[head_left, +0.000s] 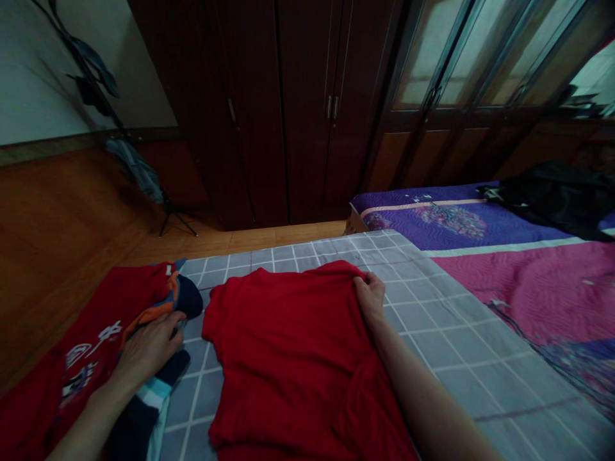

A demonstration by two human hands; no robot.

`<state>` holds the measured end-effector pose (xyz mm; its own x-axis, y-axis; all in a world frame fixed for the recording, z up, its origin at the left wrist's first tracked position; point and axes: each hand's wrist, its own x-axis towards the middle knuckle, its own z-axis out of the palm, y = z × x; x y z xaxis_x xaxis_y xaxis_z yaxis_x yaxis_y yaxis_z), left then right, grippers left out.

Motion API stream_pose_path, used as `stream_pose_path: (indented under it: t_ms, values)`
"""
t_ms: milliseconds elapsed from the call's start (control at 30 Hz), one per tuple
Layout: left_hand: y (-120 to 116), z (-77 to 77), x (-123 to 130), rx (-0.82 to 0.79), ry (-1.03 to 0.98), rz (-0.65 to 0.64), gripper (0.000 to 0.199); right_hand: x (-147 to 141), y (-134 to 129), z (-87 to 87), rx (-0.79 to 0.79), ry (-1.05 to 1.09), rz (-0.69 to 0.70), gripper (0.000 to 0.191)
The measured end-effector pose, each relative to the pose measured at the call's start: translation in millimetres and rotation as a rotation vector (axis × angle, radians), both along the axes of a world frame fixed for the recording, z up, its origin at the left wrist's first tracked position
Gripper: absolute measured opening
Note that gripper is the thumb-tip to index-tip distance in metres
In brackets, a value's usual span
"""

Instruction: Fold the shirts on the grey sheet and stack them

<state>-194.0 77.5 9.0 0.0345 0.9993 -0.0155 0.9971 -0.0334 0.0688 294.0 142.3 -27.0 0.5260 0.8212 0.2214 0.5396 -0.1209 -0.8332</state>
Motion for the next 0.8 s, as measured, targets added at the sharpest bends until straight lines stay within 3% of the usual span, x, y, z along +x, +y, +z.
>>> stream_pose_path:
  t_ms: [167, 333, 467, 633, 733, 800]
  values:
    - [29, -5.1, 43, 0.13, -0.263, -0.074, 0.048, -3, 1, -1.3, 0.041, 0.082, 0.047, 0.039]
    - [67, -5.3, 76, 0.077, -0.238, 0.0, 0.056, -7, -8, 10.5, 0.02, 0.072, 0.109, 0.04]
    - [77, -0.5, 86, -0.006, -0.268, 0.005, 0.042, -7, -11, 16.7, -0.021, 0.056, 0.162, 0.037]
    - [56, 23.6, 91, -0.076, -0.366, -0.05, 0.022, -1, -9, 29.4, -0.101, 0.067, 0.3, 0.027]
    - [28, 43.6, 88, -0.087, -0.432, -0.089, 0.02, 3, -13, 45.8, -0.169, 0.052, 0.492, 0.024]
    - [3, 53.2, 85, -0.111, -0.457, -0.184, 0.014, 5, -20, 56.6, -0.22, 0.018, 0.627, 0.034]
